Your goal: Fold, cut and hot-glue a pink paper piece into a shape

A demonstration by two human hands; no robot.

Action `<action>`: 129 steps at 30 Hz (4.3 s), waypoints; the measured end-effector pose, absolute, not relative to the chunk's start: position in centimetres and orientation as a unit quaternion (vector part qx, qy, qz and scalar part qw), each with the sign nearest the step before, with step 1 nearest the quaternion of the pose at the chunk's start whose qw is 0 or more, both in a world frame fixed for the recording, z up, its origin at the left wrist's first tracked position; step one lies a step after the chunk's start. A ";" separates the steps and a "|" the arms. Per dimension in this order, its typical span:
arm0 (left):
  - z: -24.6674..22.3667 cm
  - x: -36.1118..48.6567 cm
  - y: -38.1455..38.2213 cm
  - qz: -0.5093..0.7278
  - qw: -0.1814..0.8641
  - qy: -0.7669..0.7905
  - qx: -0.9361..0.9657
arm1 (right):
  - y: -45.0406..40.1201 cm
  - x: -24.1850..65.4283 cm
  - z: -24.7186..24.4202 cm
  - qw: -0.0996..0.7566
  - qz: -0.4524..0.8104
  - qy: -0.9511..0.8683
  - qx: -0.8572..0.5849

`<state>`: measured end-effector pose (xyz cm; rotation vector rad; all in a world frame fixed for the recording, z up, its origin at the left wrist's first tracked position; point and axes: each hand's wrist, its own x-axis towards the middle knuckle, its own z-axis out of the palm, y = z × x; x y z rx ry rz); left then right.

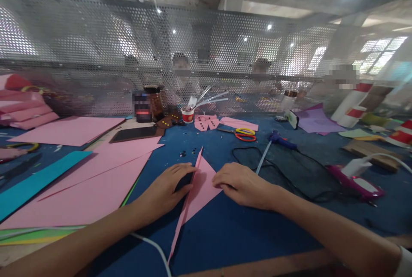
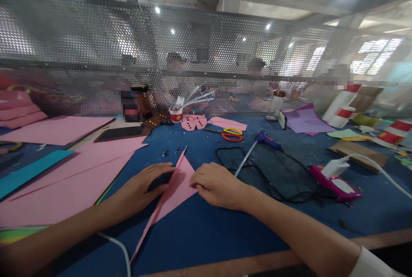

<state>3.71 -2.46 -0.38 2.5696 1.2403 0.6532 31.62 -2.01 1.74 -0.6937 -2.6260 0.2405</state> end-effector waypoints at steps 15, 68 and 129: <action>-0.4 3.5 -2.2 0.205 0.088 0.405 0.887 | -2.4 31.6 2.4 0.177 0.054 -0.952 -0.245; -0.1 2.5 -1.0 0.183 0.143 0.433 0.871 | 0.4 26.5 1.0 0.137 -0.027 -0.964 -0.228; -0.6 1.9 -0.4 0.151 0.158 0.421 0.880 | 1.4 26.8 0.8 0.154 -0.019 -0.950 -0.270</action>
